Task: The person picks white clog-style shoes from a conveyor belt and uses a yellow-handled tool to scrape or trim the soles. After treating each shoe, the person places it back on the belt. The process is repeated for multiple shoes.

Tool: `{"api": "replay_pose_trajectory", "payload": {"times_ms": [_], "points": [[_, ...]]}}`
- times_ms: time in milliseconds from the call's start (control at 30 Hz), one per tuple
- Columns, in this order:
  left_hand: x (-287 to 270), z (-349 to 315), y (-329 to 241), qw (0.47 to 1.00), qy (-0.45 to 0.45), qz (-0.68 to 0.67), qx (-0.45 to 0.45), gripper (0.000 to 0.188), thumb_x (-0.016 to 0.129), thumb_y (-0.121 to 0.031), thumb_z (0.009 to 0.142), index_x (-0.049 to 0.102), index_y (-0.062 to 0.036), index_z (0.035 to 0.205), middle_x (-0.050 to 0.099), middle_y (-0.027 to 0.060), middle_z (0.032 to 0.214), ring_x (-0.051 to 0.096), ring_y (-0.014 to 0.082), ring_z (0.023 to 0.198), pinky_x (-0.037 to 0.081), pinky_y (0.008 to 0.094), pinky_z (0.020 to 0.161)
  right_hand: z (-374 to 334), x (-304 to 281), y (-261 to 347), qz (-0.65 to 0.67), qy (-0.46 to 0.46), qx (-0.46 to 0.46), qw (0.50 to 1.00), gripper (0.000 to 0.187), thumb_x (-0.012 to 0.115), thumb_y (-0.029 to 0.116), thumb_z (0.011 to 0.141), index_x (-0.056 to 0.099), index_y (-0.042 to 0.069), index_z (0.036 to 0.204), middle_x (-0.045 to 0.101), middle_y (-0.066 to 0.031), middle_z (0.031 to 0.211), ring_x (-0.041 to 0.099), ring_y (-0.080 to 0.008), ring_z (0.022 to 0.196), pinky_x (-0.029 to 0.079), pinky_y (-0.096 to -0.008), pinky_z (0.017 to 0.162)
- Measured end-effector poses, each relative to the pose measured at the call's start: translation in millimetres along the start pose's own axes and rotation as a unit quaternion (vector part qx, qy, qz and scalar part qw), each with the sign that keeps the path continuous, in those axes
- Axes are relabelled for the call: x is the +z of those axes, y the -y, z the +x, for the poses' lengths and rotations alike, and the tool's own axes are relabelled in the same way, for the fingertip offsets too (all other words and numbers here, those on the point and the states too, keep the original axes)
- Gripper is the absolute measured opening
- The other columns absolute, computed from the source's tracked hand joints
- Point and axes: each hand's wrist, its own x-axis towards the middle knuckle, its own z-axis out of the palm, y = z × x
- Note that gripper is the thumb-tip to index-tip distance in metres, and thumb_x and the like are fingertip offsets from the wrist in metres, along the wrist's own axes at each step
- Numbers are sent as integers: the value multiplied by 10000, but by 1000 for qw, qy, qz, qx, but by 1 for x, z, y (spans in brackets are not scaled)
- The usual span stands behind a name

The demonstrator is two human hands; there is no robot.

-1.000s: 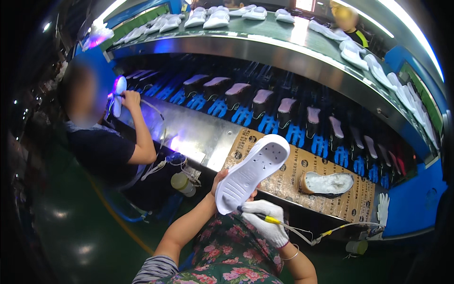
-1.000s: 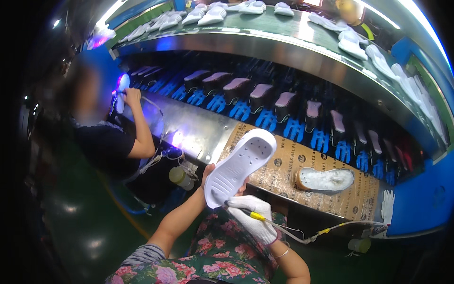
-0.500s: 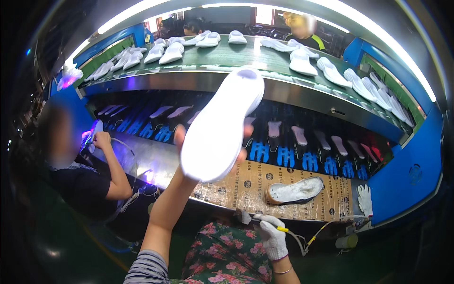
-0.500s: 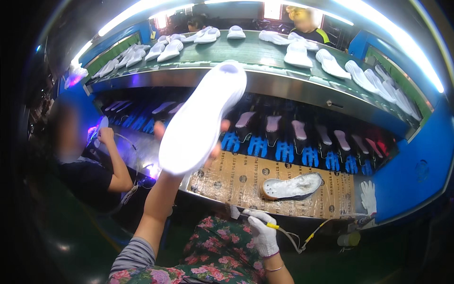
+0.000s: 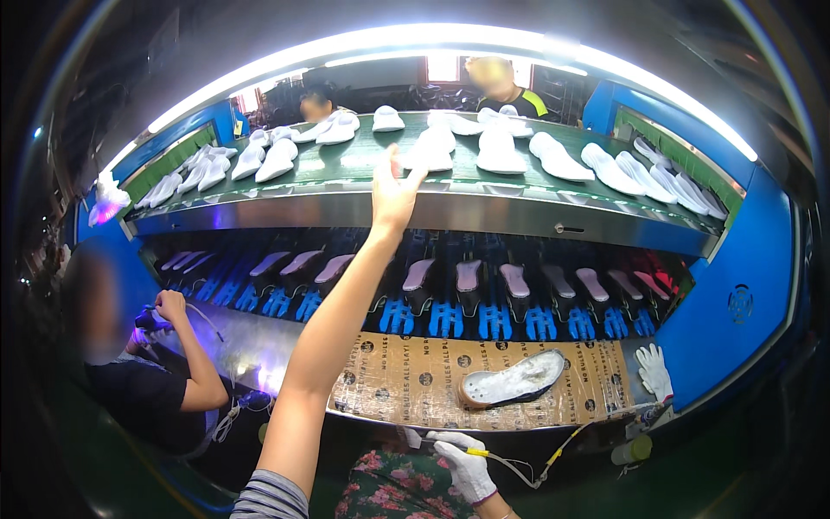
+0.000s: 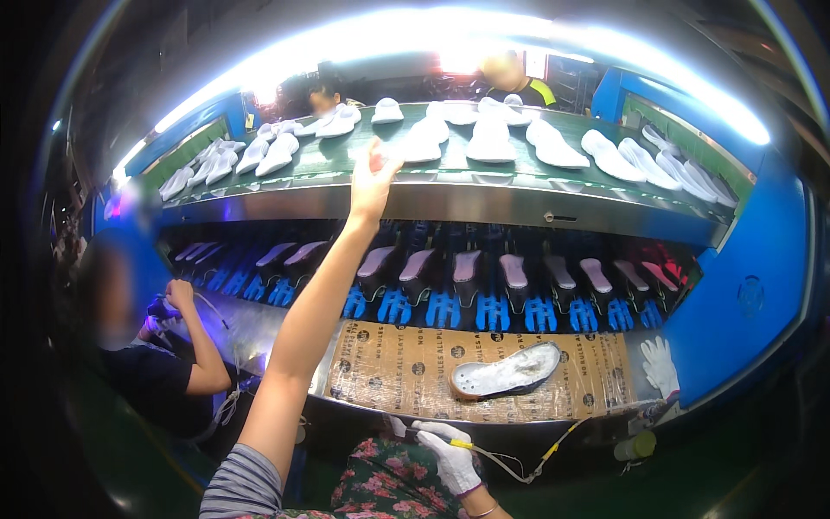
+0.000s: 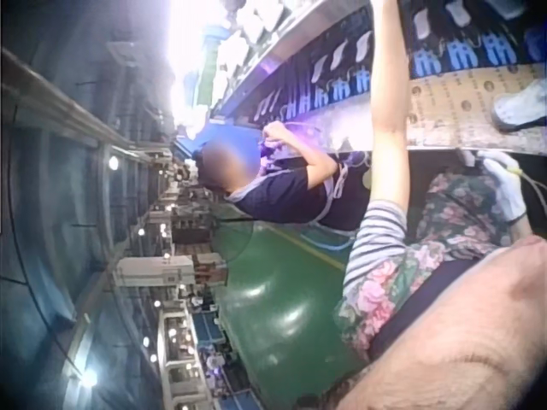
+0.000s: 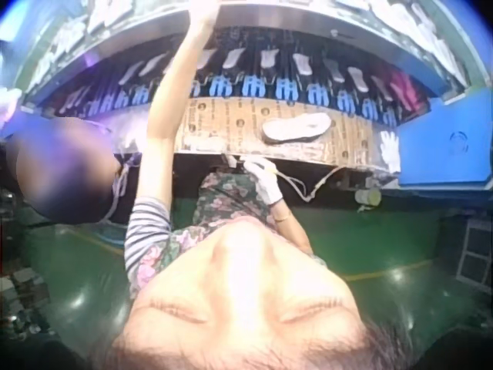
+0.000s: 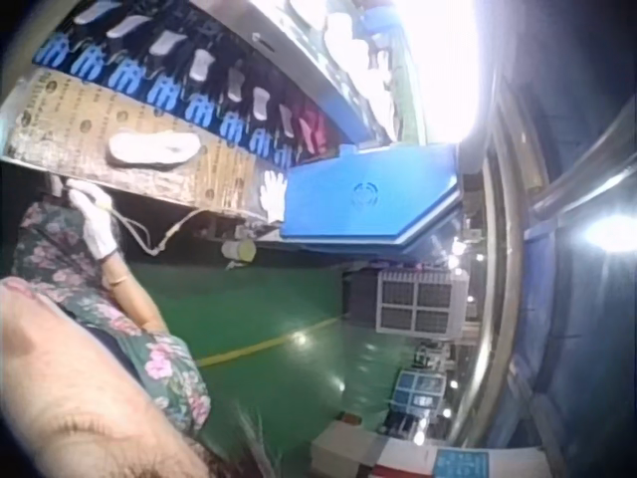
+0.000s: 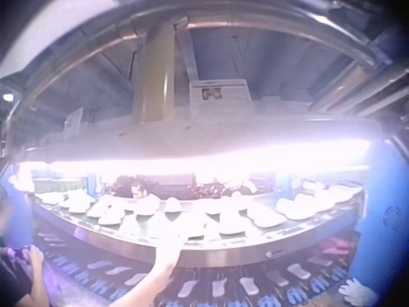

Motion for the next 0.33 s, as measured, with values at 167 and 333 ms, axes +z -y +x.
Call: {"api": "replay_pose_trajectory", "payload": {"times_ms": [167, 333], "points": [[6, 62, 30, 939, 89, 319, 89, 791, 705, -522, 964, 516, -31, 1555, 525, 364, 1517, 566, 455, 1381, 439, 484, 1174, 5, 11, -4, -10, 17, -25, 999, 223, 761, 40, 950, 789, -3, 1166, 799, -80, 1139, 708, -108, 927, 557, -247, 820], [34, 66, 27, 947, 116, 280, 107, 551, 596, -401, 1020, 621, -127, 1497, 561, 225, 1553, 566, 493, 1362, 421, 539, 1183, 16, 1, -21, 1, 16, -9, 1000, 226, 755, 32, 974, 778, -16, 1193, 783, -90, 1184, 718, -134, 1037, 572, -265, 915]]}}
